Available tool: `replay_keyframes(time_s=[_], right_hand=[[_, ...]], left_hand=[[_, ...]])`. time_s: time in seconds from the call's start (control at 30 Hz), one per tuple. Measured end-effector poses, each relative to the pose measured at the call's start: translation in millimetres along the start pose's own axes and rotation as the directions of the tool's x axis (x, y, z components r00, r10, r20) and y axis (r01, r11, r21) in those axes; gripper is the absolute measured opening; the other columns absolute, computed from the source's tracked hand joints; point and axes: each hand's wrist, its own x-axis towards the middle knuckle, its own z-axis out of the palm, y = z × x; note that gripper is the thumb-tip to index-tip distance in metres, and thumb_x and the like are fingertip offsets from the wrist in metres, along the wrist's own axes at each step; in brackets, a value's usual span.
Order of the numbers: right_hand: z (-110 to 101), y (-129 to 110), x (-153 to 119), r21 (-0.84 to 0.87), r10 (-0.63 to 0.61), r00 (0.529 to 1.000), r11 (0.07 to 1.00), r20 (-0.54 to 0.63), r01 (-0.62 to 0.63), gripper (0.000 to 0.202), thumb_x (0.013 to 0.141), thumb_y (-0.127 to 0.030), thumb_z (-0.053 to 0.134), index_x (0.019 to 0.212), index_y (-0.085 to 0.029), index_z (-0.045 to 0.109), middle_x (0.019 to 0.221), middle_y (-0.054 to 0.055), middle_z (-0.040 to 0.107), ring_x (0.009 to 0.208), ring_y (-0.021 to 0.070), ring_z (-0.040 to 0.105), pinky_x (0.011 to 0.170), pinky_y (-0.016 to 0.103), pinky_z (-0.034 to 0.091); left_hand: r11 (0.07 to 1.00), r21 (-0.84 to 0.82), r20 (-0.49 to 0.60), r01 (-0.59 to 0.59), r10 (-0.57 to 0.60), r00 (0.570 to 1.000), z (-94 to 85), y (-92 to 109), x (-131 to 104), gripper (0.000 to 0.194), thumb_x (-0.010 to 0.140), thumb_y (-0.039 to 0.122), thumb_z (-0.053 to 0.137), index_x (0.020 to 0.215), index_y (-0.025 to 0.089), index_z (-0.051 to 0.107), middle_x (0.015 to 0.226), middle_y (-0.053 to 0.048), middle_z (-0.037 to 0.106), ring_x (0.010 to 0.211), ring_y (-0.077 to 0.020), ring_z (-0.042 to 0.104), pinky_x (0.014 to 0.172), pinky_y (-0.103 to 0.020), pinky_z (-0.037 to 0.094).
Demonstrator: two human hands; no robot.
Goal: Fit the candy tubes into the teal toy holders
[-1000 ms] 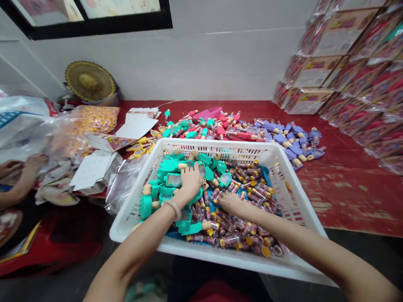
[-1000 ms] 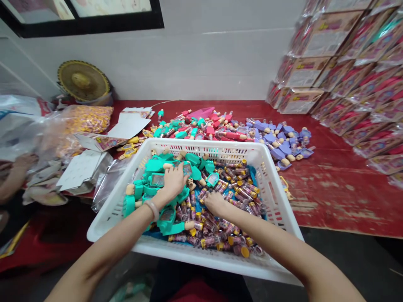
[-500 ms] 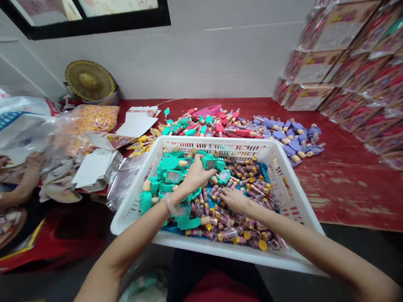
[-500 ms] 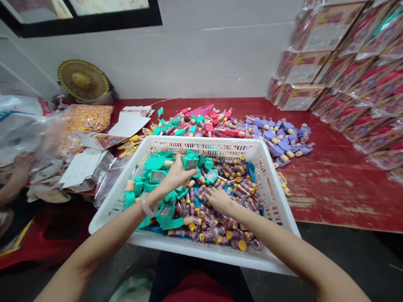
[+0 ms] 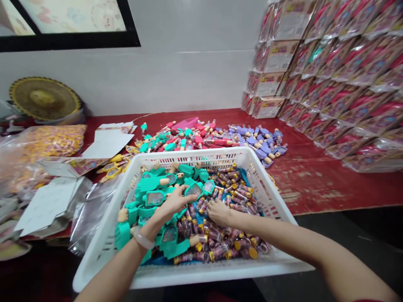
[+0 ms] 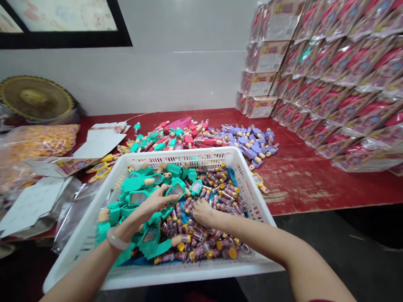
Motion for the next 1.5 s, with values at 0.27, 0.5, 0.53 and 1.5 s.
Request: replay_keyframes(time_s=[0.27,0.5,0.53,1.5], right_hand=[[-14.6,22.6,-19.4,0.186,0.147,0.987,0.974,-0.064,-0.133,0.016,0.084,-0.022,0.052,0.090,-0.011,0.061,0.092,0.014,0.064,0.088,0.0217,0.059,0.075,0.032,0.044],[-74.7,50.6,-52.2,0.700,0.435,0.797,0.714,-0.419,-0.021,0.013,0.084,-0.026,0.050,0.094,-0.019,0.050,0.086,0.003,0.060,0.078,0.0150,0.058,0.072,0.027,0.045],[-79.9,48.9,-53.4,0.701,0.416,0.784,0.712,-0.460,0.034,0.015,0.083,-0.024,0.050,0.097,-0.019,0.050,0.088,0.003,0.059,0.079,0.0155,0.057,0.072,0.027,0.045],[-82.3,17.3,-69.3,0.131,-0.193,0.833,0.945,-0.519,0.301,0.020,0.095,-0.028,0.042,0.099,-0.012,0.052,0.065,0.001,0.056,0.056,0.0148,0.049,0.051,0.031,0.032]], left_hand=[[0.988,0.109,0.009,-0.108,0.107,0.994,-3.6,-17.2,2.8,0.058,0.069,0.053,0.068,0.113,0.017,0.058,0.084,-0.001,0.060,0.071,-0.0162,0.055,0.059,-0.024,0.042],[0.977,0.095,0.146,-0.189,0.174,0.974,-10.2,0.3,-15.5,0.064,0.071,0.052,0.068,0.126,0.022,0.054,0.112,-0.004,0.061,0.097,-0.0223,0.057,0.078,-0.028,0.046],[0.977,0.096,0.151,-0.188,0.173,0.973,-9.4,2.5,-17.3,0.064,0.072,0.052,0.068,0.127,0.023,0.053,0.112,-0.004,0.061,0.096,-0.0222,0.057,0.078,-0.029,0.046],[0.980,0.041,0.535,0.196,-0.187,0.824,-5.3,11.3,-22.7,0.054,0.071,0.045,0.071,0.116,0.016,0.064,0.057,0.005,0.052,0.042,-0.0058,0.038,0.039,-0.018,0.028]])
